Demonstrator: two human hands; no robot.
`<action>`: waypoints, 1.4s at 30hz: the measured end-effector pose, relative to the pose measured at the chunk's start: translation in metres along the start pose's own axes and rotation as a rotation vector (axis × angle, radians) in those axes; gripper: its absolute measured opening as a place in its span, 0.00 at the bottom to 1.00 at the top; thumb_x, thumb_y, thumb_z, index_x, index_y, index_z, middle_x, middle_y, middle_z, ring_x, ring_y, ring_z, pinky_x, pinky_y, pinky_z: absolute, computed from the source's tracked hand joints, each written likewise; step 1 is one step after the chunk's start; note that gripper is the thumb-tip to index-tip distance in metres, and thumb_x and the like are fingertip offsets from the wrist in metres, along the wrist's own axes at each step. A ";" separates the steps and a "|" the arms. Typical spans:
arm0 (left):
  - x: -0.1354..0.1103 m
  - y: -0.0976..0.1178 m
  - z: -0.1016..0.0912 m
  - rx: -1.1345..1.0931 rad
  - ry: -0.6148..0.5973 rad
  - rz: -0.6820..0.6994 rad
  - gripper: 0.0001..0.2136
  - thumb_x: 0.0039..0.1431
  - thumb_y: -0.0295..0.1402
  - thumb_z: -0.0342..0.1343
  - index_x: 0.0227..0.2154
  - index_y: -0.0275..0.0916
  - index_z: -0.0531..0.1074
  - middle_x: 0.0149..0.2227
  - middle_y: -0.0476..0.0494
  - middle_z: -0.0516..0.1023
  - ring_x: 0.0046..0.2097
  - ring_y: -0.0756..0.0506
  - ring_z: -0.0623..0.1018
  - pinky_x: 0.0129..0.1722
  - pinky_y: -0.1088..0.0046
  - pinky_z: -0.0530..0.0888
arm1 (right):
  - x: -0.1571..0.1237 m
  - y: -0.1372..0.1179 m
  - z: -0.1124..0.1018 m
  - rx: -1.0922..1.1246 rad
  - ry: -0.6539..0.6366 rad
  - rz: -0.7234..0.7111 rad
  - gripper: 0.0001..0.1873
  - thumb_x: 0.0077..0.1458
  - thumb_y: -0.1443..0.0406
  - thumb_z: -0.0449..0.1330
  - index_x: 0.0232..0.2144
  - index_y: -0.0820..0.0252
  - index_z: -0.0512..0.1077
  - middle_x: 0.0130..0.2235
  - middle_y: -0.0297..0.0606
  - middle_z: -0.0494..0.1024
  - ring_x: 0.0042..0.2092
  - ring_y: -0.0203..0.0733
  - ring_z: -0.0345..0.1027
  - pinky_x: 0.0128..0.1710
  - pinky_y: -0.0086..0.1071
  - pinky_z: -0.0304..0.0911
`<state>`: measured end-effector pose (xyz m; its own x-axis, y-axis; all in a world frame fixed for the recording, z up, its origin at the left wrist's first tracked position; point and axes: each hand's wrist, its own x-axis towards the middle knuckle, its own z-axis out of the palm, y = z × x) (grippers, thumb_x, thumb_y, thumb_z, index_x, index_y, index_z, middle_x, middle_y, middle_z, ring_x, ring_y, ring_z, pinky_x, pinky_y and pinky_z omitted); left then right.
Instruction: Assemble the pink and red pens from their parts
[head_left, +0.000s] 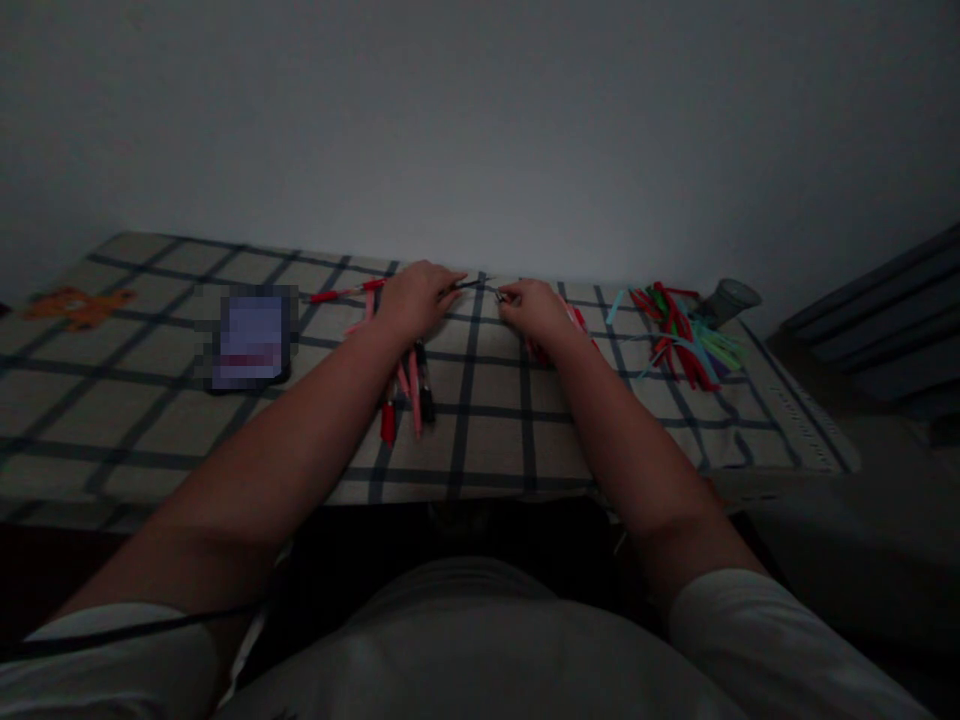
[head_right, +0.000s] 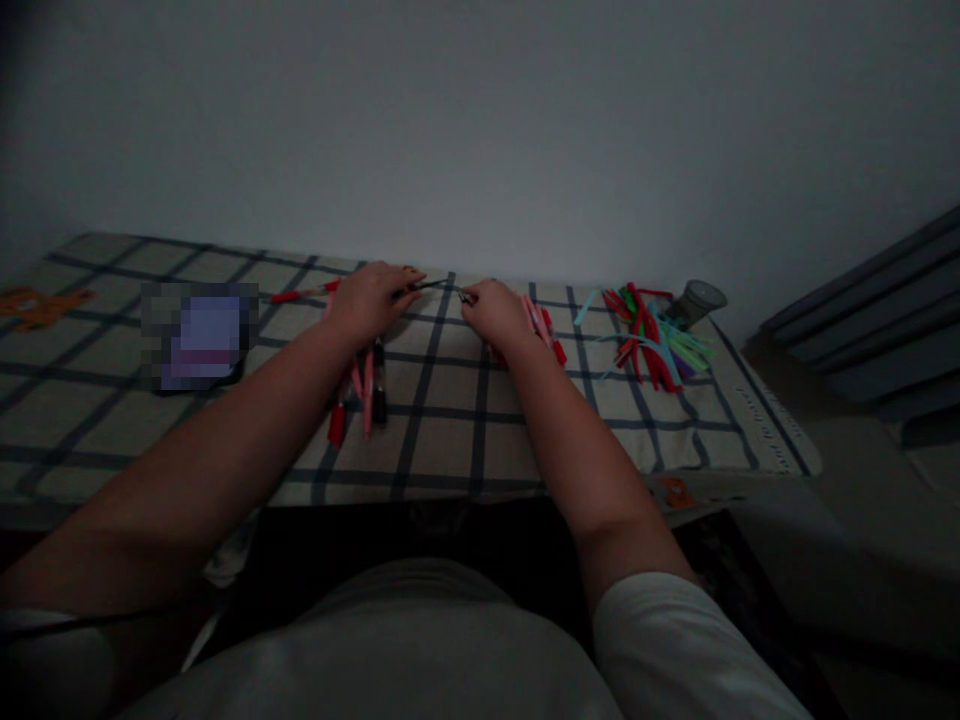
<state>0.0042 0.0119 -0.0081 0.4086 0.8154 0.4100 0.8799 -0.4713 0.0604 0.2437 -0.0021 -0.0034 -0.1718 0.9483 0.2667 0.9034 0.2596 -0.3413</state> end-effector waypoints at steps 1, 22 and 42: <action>0.000 0.000 0.000 0.001 -0.004 -0.001 0.20 0.81 0.39 0.54 0.69 0.49 0.80 0.63 0.42 0.87 0.65 0.38 0.82 0.62 0.63 0.77 | 0.002 0.002 0.003 0.078 0.042 0.005 0.18 0.66 0.68 0.62 0.51 0.59 0.89 0.56 0.47 0.90 0.59 0.56 0.82 0.64 0.45 0.72; -0.002 0.003 -0.006 -0.032 -0.048 -0.092 0.19 0.80 0.38 0.55 0.65 0.45 0.84 0.61 0.38 0.88 0.64 0.34 0.82 0.58 0.60 0.77 | 0.027 0.017 0.018 1.305 0.298 0.247 0.23 0.59 0.53 0.78 0.39 0.50 0.68 0.37 0.28 0.81 0.39 0.37 0.83 0.43 0.31 0.81; -0.001 0.002 -0.004 -0.030 -0.021 -0.085 0.19 0.78 0.39 0.57 0.64 0.49 0.85 0.60 0.41 0.89 0.63 0.34 0.82 0.58 0.60 0.78 | 0.024 0.015 0.017 1.283 0.282 0.284 0.26 0.57 0.49 0.80 0.41 0.49 0.69 0.39 0.31 0.83 0.43 0.41 0.86 0.46 0.34 0.85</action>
<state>0.0045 0.0089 -0.0047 0.3380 0.8597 0.3828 0.9041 -0.4096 0.1215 0.2460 0.0275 -0.0176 0.1852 0.9681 0.1688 -0.1363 0.1954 -0.9712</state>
